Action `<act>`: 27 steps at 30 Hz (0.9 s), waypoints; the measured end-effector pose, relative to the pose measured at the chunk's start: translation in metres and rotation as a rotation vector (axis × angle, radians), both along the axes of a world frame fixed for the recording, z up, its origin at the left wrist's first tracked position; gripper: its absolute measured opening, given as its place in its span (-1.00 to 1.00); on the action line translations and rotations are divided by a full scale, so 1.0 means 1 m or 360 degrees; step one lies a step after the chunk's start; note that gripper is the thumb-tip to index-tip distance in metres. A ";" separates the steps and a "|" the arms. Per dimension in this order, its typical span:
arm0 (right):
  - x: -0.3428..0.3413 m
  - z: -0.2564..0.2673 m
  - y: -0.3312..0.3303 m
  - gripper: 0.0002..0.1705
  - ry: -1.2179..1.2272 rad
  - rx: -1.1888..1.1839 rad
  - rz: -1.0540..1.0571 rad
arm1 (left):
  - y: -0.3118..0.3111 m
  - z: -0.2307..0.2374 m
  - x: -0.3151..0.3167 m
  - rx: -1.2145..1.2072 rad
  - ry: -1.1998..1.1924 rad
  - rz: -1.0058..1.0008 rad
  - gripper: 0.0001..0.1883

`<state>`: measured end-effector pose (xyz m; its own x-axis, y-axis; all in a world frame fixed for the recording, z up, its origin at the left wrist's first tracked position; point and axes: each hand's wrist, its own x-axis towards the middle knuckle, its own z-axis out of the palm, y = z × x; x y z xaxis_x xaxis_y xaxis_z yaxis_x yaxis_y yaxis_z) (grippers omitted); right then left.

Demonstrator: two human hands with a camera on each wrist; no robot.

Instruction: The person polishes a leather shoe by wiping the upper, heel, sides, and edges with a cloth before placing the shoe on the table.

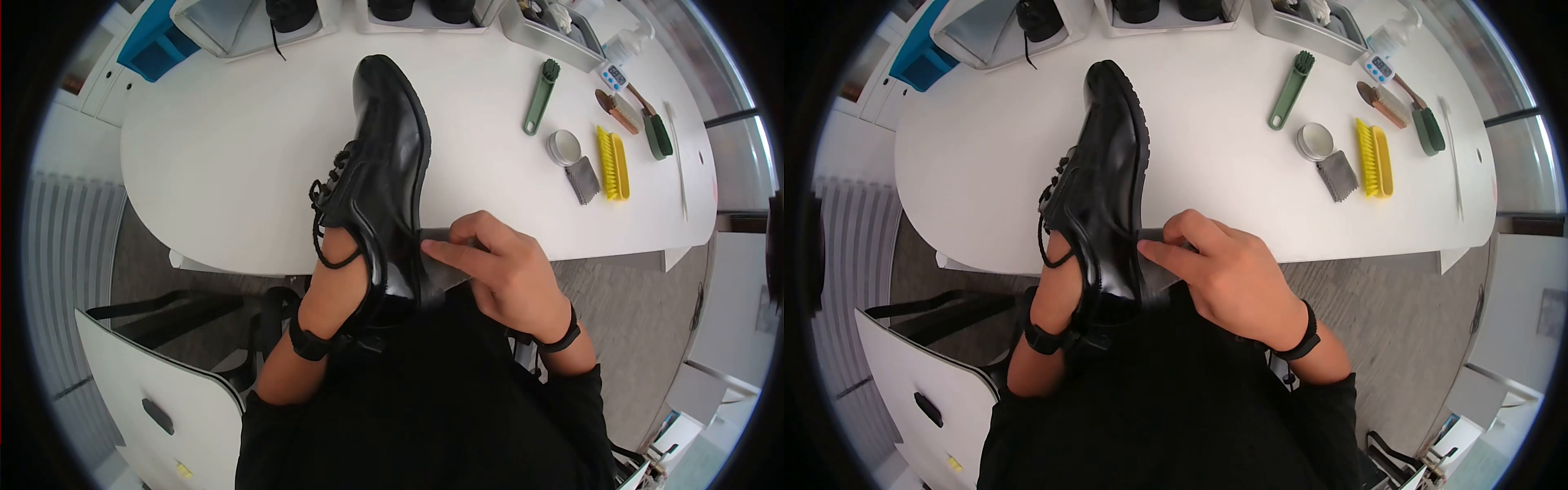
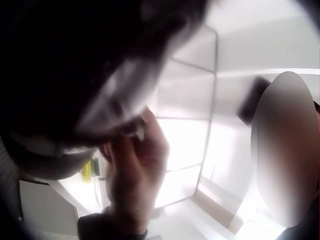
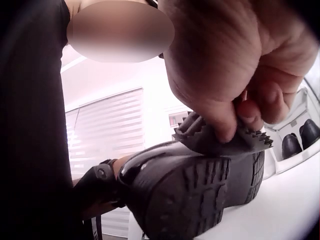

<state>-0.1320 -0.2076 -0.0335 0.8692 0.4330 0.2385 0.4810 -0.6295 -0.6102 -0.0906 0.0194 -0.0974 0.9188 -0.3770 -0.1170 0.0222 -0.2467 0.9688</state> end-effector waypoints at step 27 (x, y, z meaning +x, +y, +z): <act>0.010 -0.020 0.028 -0.46 -0.0508 0.0058 0.0036 | 0.000 0.016 0.001 -0.0179 -0.0007 0.0089 -0.53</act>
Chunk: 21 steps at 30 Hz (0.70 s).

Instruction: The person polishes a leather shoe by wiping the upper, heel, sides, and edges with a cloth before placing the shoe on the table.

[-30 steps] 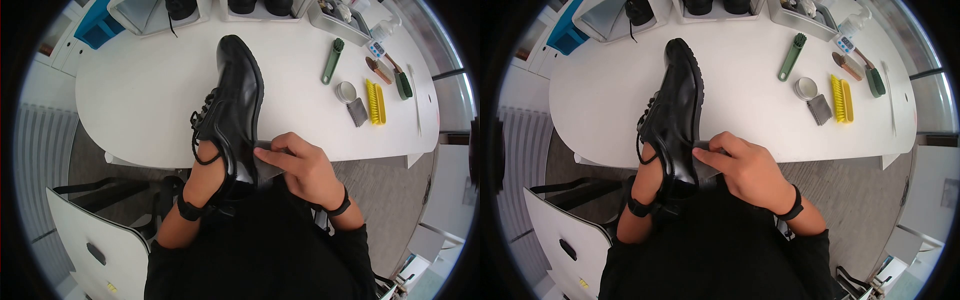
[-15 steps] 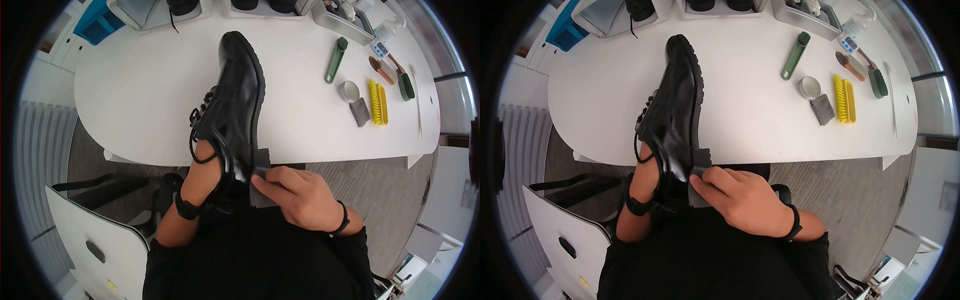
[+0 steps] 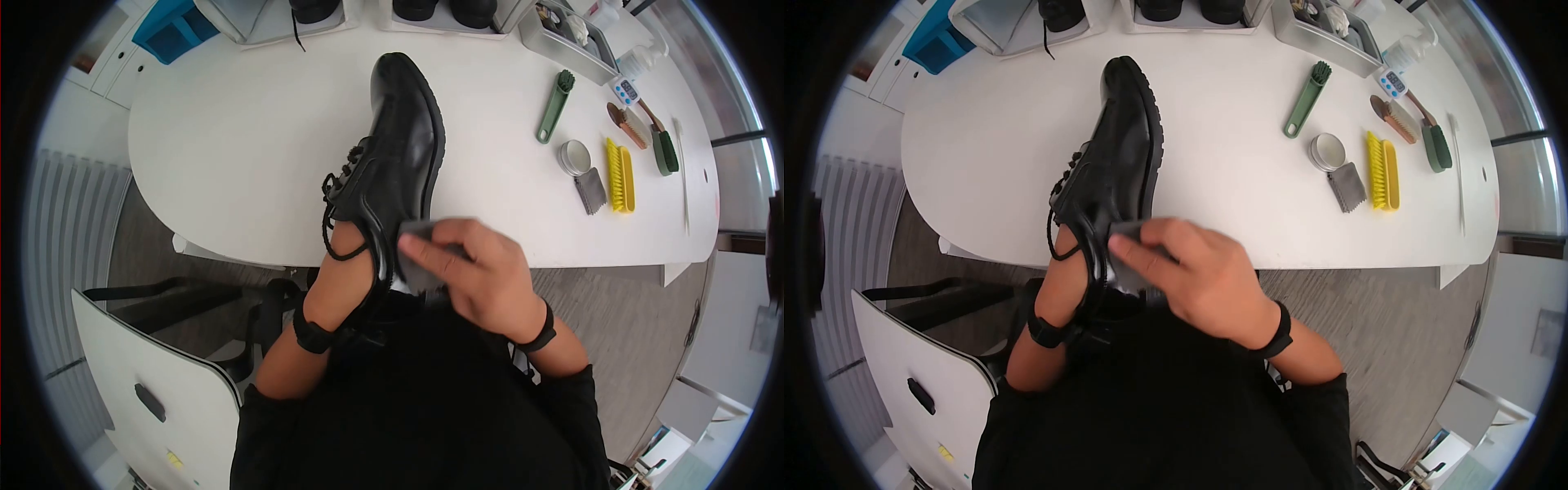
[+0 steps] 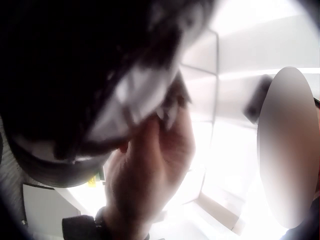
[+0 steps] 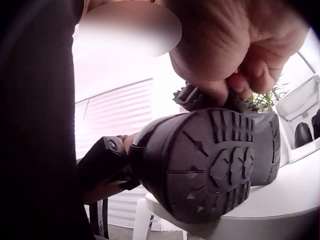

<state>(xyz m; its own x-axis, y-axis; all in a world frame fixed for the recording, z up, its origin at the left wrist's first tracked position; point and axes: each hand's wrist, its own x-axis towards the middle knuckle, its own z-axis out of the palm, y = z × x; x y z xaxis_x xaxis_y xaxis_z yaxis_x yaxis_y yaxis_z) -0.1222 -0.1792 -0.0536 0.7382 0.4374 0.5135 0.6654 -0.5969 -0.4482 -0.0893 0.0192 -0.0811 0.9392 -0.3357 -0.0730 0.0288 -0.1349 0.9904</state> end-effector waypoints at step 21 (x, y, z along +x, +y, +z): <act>0.023 0.016 0.007 -0.39 0.0061 0.0030 0.0067 | -0.012 -0.003 0.004 -0.0202 -0.0246 0.0028 -0.57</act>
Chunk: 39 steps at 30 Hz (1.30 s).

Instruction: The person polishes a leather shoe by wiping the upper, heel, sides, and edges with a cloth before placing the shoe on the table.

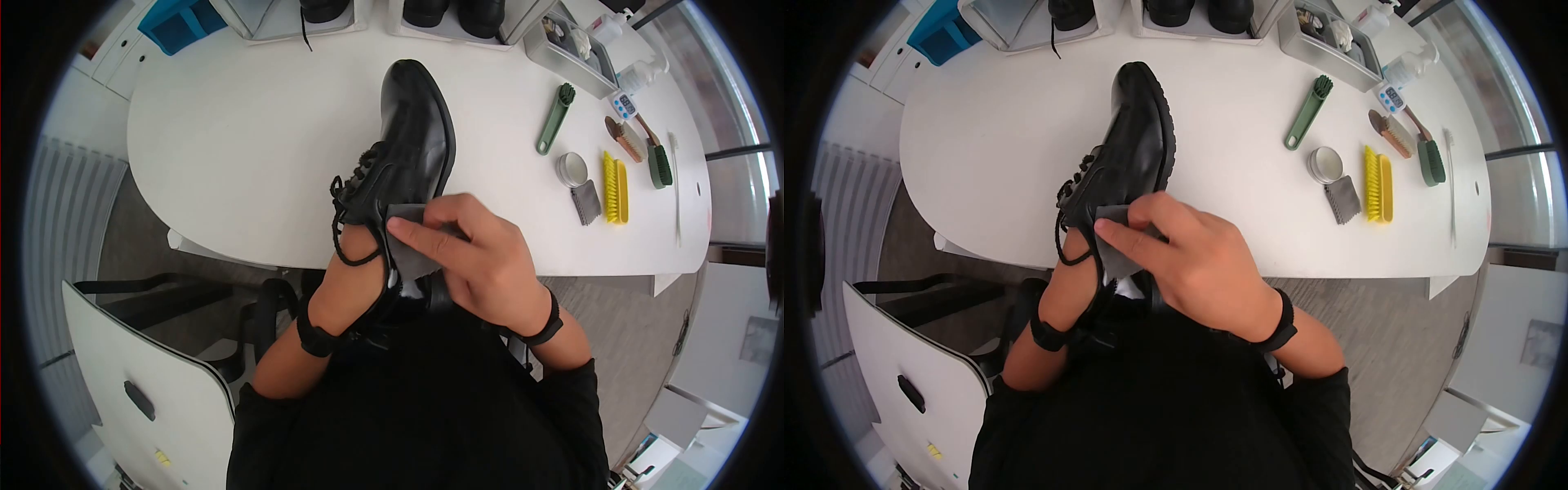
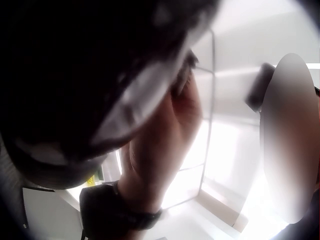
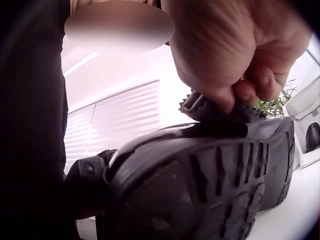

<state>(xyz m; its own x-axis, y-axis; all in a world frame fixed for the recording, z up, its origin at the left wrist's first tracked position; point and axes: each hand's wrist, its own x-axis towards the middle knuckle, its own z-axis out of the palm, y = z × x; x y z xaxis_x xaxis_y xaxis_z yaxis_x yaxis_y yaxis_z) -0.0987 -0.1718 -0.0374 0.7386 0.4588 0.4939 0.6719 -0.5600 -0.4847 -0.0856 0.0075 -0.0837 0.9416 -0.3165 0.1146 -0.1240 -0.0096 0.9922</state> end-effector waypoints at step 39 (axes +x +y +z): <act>0.013 0.043 -0.010 -0.42 0.0206 -0.0133 0.0000 | -0.017 -0.004 -0.009 0.0021 -0.0100 -0.0001 -0.66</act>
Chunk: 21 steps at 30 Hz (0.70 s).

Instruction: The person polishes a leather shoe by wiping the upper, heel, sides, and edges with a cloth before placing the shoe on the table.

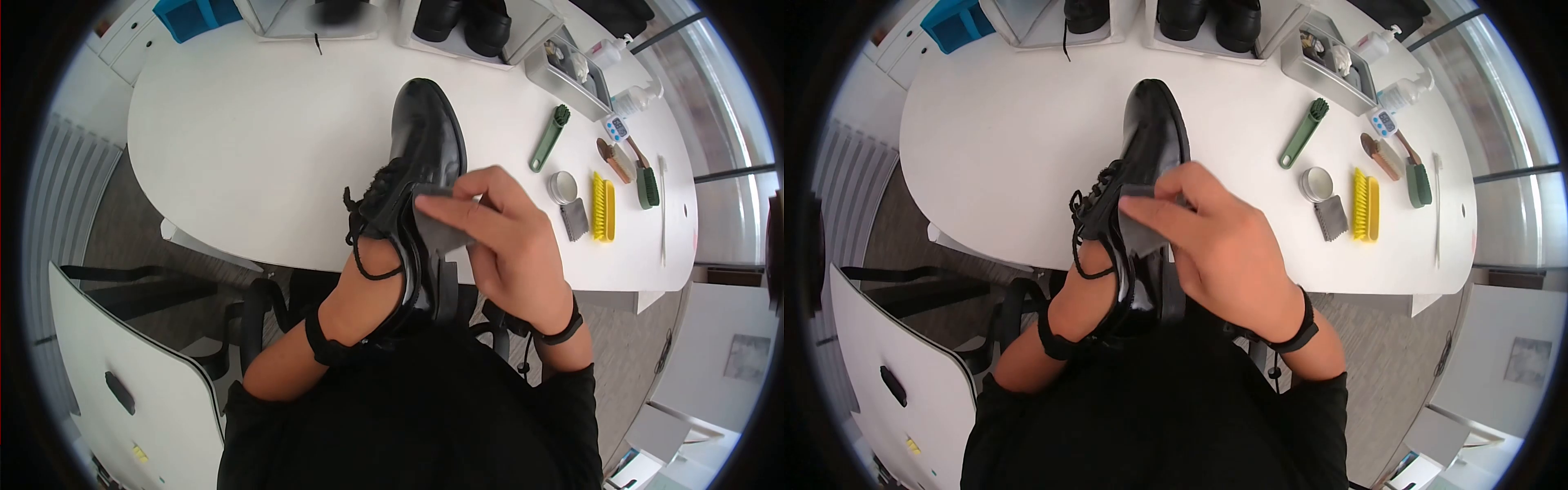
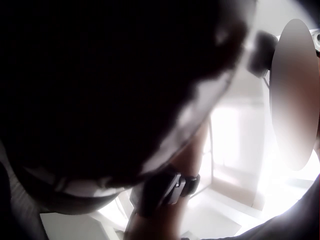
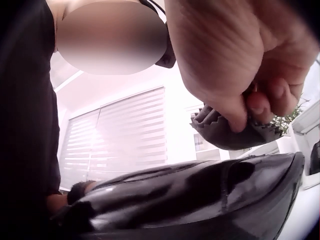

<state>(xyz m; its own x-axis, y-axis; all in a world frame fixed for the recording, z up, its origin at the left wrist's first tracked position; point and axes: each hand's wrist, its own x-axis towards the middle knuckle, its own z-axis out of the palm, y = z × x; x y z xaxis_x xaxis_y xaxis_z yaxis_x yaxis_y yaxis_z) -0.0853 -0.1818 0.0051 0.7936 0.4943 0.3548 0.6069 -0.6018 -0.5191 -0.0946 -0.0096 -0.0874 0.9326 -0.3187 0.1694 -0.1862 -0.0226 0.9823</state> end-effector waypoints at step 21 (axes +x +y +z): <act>-0.070 -0.027 -0.002 -0.38 0.0053 -0.0036 0.0423 | 0.004 -0.001 0.005 0.0404 -0.0476 0.0057 -0.54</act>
